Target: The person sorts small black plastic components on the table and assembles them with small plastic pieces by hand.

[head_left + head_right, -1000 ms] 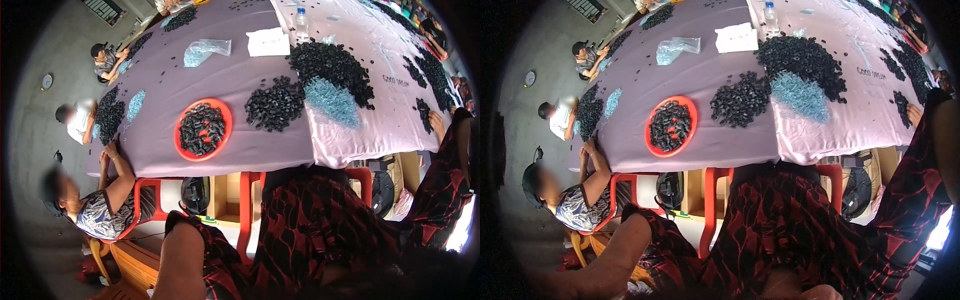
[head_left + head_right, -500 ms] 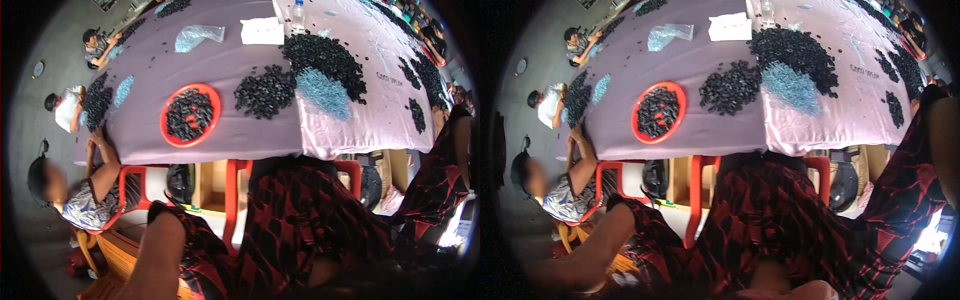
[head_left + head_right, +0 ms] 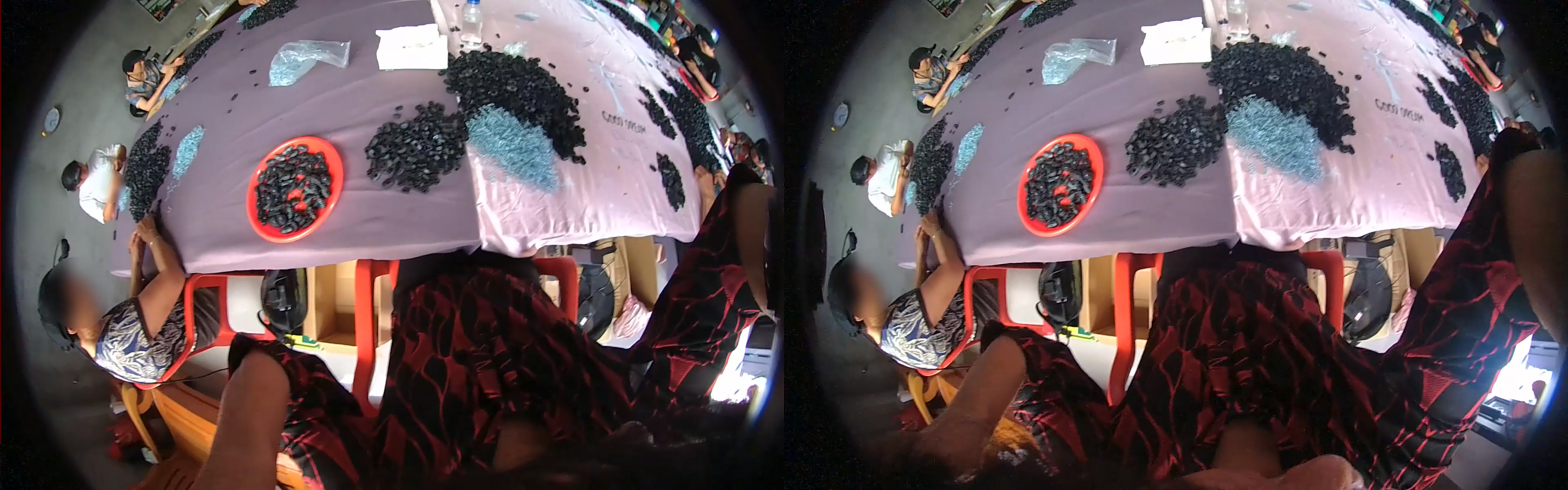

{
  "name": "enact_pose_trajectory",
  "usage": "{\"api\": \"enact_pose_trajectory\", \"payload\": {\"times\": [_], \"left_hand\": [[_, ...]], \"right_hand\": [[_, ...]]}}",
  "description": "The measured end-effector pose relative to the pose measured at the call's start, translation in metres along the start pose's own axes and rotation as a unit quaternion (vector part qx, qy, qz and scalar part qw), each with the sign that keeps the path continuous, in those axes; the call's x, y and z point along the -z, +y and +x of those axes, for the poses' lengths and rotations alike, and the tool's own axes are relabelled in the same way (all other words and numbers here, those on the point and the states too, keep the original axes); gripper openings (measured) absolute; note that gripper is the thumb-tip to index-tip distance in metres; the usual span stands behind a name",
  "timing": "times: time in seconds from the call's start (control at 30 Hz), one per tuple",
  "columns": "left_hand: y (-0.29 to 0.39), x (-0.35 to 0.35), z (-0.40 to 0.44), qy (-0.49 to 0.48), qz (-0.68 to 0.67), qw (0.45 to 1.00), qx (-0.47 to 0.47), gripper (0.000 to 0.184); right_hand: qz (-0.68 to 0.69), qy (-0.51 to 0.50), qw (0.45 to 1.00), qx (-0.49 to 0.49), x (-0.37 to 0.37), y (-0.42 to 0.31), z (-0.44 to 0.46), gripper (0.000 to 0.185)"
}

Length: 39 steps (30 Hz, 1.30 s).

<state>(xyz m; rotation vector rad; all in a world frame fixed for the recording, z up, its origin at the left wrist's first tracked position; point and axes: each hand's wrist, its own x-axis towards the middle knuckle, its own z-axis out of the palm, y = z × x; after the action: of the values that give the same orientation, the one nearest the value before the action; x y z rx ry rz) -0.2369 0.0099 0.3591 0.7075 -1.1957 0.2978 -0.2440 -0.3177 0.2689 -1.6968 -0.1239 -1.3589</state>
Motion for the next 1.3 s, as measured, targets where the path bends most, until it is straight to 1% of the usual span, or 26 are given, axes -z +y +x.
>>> {"api": "enact_pose_trajectory", "payload": {"times": [0.1,0.2,0.27,0.3,0.33,0.37,0.4,0.43,0.47,0.53,0.73,0.87,1.2,1.3], "left_hand": [[0.001,-0.002,-0.002,0.015,-0.011,1.0,-0.002,0.007],[-0.017,-0.03,-0.029,0.095,-0.035,0.993,-0.055,0.007],[-0.022,-0.022,-0.025,0.031,0.122,0.992,-0.013,0.015],[-0.021,-0.019,-0.023,-0.006,0.211,0.977,0.021,0.02],[-0.024,-0.015,-0.02,-0.002,0.227,0.973,0.035,0.02],[-0.029,-0.01,-0.017,-0.027,0.388,0.919,-0.073,0.022],[-0.028,-0.007,-0.015,-0.069,0.53,0.826,-0.178,0.024],[-0.035,-0.022,-0.016,0.013,0.215,0.961,-0.174,0.032],[-0.034,-0.018,-0.022,0.016,0.229,0.96,-0.162,0.032],[-0.037,-0.019,-0.023,0.01,0.237,0.956,-0.172,0.033],[-0.063,-0.024,-0.031,0.035,0.208,0.957,-0.199,0.036],[-0.07,-0.025,-0.036,0.044,0.213,0.954,-0.208,0.038],[-0.09,-0.029,-0.041,0.059,0.22,0.931,-0.286,0.044],[-0.089,-0.031,-0.039,0.055,0.222,0.932,-0.282,0.046]], "right_hand": [[-0.012,-0.007,1.0,-0.003,0.005,0.0,-0.001,0.042],[-0.049,-0.084,0.995,0.038,0.036,0.007,0.032,0.042],[-0.058,-0.103,0.992,0.039,0.045,0.012,0.038,0.042],[-0.051,-0.111,0.992,0.028,0.043,0.017,0.035,0.042],[-0.038,-0.12,0.992,0.012,0.038,0.023,0.029,0.042],[-0.021,-0.129,0.991,-0.008,0.031,0.029,0.02,0.042],[-0.001,-0.131,0.991,-0.03,0.023,0.035,0.009,0.042],[0.017,-0.13,0.99,-0.054,0.016,0.038,-0.005,0.042],[0.026,-0.139,0.988,-0.067,0.013,0.038,-0.01,0.042],[0.033,-0.136,0.988,-0.062,0.01,0.042,-0.008,0.042],[-0.014,-0.141,0.989,-0.042,0.033,0.042,0.01,0.042],[-0.021,-0.147,0.988,-0.04,0.033,0.047,0.013,0.042],[-0.03,-0.155,0.987,0.021,0.031,0.063,0.044,0.043],[-0.033,-0.149,0.988,0.011,0.032,0.064,0.041,0.043]]}}
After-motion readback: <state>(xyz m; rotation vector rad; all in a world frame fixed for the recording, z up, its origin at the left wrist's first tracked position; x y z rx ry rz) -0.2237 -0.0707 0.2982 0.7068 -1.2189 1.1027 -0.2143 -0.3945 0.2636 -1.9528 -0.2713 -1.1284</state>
